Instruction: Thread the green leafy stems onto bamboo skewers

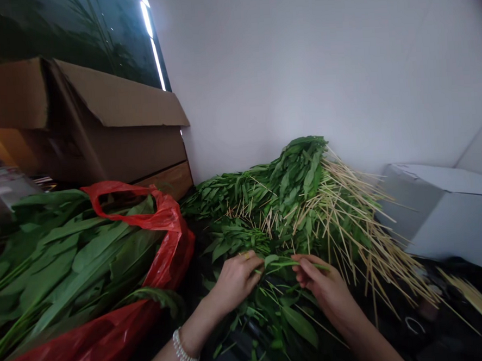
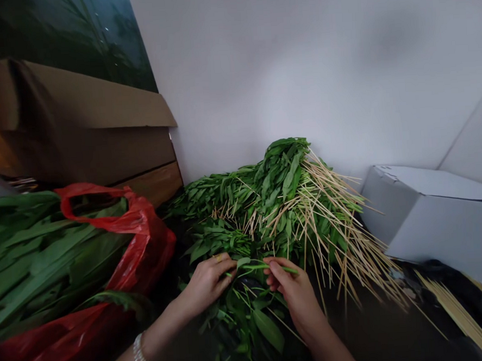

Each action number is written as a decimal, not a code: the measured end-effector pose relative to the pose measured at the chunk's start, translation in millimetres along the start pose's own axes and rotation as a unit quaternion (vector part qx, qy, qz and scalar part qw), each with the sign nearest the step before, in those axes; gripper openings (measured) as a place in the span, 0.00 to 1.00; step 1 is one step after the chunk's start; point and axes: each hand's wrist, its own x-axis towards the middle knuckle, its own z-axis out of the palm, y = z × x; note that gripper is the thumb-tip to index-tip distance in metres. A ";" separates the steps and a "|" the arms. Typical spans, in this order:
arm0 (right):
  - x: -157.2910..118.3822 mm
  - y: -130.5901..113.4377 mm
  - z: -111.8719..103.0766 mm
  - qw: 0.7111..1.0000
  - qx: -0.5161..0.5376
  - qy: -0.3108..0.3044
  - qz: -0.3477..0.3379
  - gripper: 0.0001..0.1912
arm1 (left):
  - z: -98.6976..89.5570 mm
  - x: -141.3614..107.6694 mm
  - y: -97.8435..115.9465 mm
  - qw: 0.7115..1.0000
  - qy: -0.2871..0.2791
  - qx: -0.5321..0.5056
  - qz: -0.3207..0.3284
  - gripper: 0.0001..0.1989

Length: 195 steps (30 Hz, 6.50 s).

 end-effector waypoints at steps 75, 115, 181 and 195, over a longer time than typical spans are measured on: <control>-11.6 0.9 19.4 0.984 -0.166 -0.050 -0.051 0.23 | 0.0 -4.0 11.6 0.997 -0.073 0.020 0.025 0.09; -16.2 7.5 19.3 0.900 -0.407 -0.036 -0.152 0.07 | -3.8 3.6 -0.7 0.829 -0.022 -0.511 -0.226 0.20; 9.6 -7.0 -39.5 0.783 -0.609 -0.079 -0.093 0.12 | -26.4 -3.6 -31.7 0.902 0.343 -0.131 -0.225 0.11; -16.8 -16.7 -2.0 0.833 -0.459 -0.296 -0.083 0.17 | -25.6 -3.9 -32.2 0.911 0.323 -0.124 -0.224 0.11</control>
